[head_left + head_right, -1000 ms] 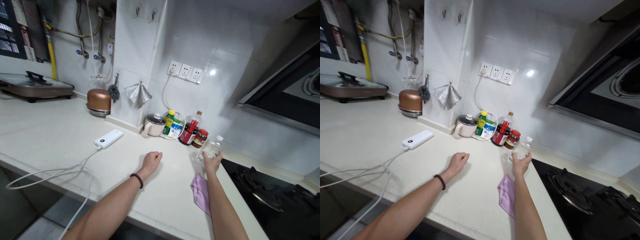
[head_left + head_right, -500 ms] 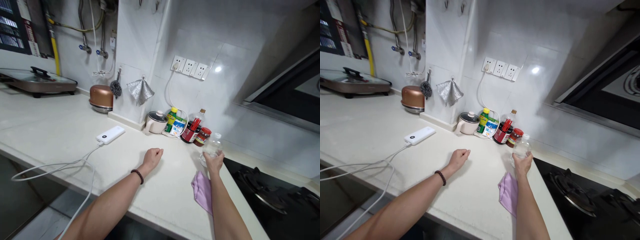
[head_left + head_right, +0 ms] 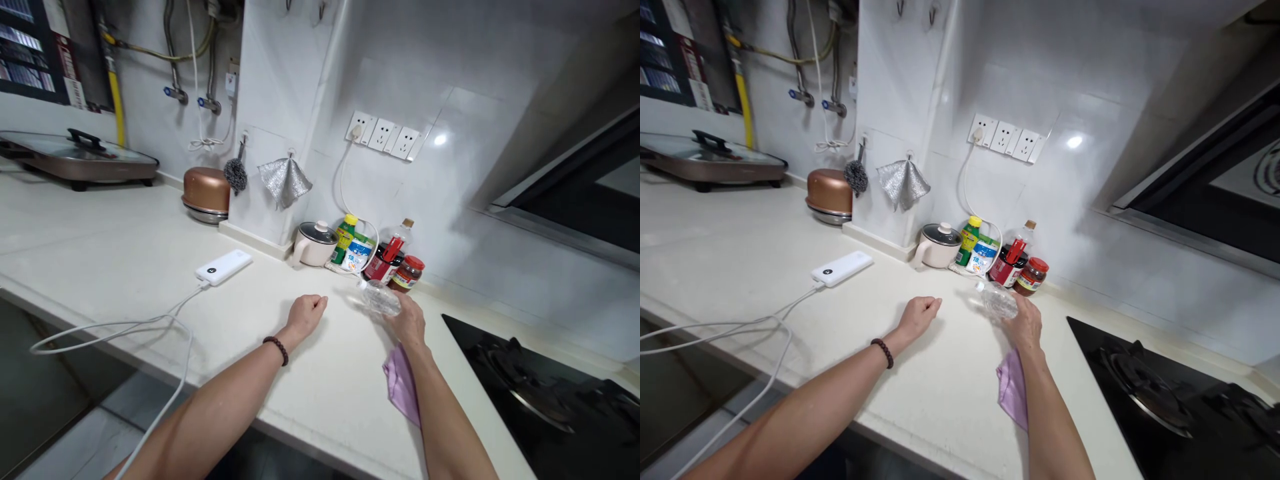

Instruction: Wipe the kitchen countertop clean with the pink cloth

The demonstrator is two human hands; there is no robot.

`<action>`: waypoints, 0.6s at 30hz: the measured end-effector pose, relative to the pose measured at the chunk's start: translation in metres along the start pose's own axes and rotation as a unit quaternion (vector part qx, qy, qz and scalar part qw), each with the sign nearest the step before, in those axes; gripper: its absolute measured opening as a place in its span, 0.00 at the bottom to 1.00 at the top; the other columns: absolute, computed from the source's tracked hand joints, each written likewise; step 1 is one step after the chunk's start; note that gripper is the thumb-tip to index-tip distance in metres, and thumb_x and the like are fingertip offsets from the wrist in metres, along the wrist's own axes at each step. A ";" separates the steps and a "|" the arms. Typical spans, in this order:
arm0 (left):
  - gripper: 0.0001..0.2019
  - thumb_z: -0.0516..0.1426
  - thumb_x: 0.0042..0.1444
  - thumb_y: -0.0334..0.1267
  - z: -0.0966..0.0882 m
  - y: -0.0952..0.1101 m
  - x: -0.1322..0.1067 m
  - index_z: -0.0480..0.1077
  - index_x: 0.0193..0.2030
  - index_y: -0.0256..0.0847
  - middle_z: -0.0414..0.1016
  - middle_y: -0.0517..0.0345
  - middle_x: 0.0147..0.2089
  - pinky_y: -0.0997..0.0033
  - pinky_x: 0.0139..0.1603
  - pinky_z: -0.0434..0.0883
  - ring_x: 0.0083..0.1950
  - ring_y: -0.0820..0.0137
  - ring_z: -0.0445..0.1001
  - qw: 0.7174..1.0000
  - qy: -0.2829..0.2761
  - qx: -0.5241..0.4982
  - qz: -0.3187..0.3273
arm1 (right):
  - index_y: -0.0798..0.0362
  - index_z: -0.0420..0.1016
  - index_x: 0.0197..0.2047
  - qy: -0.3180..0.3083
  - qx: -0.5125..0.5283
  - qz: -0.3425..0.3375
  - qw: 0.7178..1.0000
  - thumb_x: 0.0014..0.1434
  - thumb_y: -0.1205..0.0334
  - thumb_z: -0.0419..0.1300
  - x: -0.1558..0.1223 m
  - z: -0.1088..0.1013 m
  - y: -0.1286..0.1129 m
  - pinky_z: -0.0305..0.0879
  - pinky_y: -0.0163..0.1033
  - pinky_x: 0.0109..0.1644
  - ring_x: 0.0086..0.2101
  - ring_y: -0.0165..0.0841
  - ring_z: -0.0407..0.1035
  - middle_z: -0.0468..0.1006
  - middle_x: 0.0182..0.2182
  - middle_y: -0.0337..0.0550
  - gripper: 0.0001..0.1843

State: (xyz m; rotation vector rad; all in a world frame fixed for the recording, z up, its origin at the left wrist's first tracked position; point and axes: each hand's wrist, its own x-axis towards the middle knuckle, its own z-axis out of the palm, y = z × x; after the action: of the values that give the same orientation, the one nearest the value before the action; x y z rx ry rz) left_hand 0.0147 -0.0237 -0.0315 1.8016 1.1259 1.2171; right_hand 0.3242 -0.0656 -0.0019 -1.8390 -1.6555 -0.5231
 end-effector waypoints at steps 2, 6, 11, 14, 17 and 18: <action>0.23 0.48 0.60 0.51 0.000 0.000 0.000 0.50 0.18 0.43 0.50 0.64 0.18 0.69 0.29 0.47 0.24 0.74 0.51 1.000 0.003 0.001 -0.004 | 0.50 0.74 0.58 -0.008 -0.020 -0.008 1.000 0.46 0.61 0.62 0.000 0.000 0.000 0.60 0.51 0.64 0.54 0.47 0.70 0.78 0.55 0.48 0.33; 0.23 0.49 0.60 0.51 0.001 -0.001 0.001 0.50 0.18 0.43 0.50 0.64 0.18 0.68 0.29 0.47 0.24 0.74 0.51 1.000 0.005 0.003 -0.009 | 0.51 0.72 0.60 0.001 -0.017 -0.005 1.000 0.46 0.60 0.62 0.000 0.002 0.002 0.56 0.53 0.66 0.57 0.48 0.67 0.76 0.58 0.50 0.35; 0.23 0.49 0.60 0.50 0.001 -0.001 0.001 0.50 0.18 0.43 0.50 0.64 0.18 0.68 0.29 0.47 0.24 0.74 0.51 1.000 0.002 -0.001 -0.002 | 0.51 0.69 0.62 0.089 0.094 0.081 0.988 0.47 0.48 0.64 0.001 0.009 0.015 0.63 0.52 0.62 0.55 0.47 0.69 0.75 0.57 0.50 0.38; 0.22 0.49 0.59 0.50 0.001 0.001 0.000 0.49 0.18 0.43 0.49 0.64 0.19 0.68 0.29 0.47 0.24 0.74 0.51 1.000 -0.001 -0.006 0.003 | 0.53 0.70 0.59 0.156 0.179 0.193 0.952 0.45 0.43 0.67 0.000 0.010 0.034 0.66 0.52 0.59 0.51 0.47 0.72 0.77 0.53 0.52 0.41; 0.22 0.48 0.59 0.49 0.000 0.002 -0.001 0.49 0.18 0.43 0.49 0.64 0.19 0.68 0.29 0.47 0.24 0.74 0.51 1.000 0.000 -0.004 0.003 | 0.56 0.69 0.59 0.218 0.227 0.272 0.909 0.41 0.42 0.70 -0.003 0.007 0.061 0.68 0.53 0.58 0.49 0.45 0.73 0.77 0.51 0.52 0.45; 0.22 0.48 0.59 0.50 0.000 0.002 -0.001 0.49 0.18 0.43 0.49 0.64 0.19 0.68 0.29 0.47 0.24 0.74 0.51 1.000 0.000 -0.003 0.003 | 0.57 0.68 0.59 0.236 0.229 0.289 0.899 0.40 0.41 0.71 -0.005 0.005 0.070 0.68 0.53 0.58 0.48 0.45 0.73 0.76 0.51 0.52 0.47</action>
State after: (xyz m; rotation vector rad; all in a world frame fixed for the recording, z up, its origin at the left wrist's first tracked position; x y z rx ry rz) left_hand 0.0153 -0.0252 -0.0302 1.8008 1.1168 1.2226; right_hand 0.3918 -0.0686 -0.0210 -1.5738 -0.7657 -0.2540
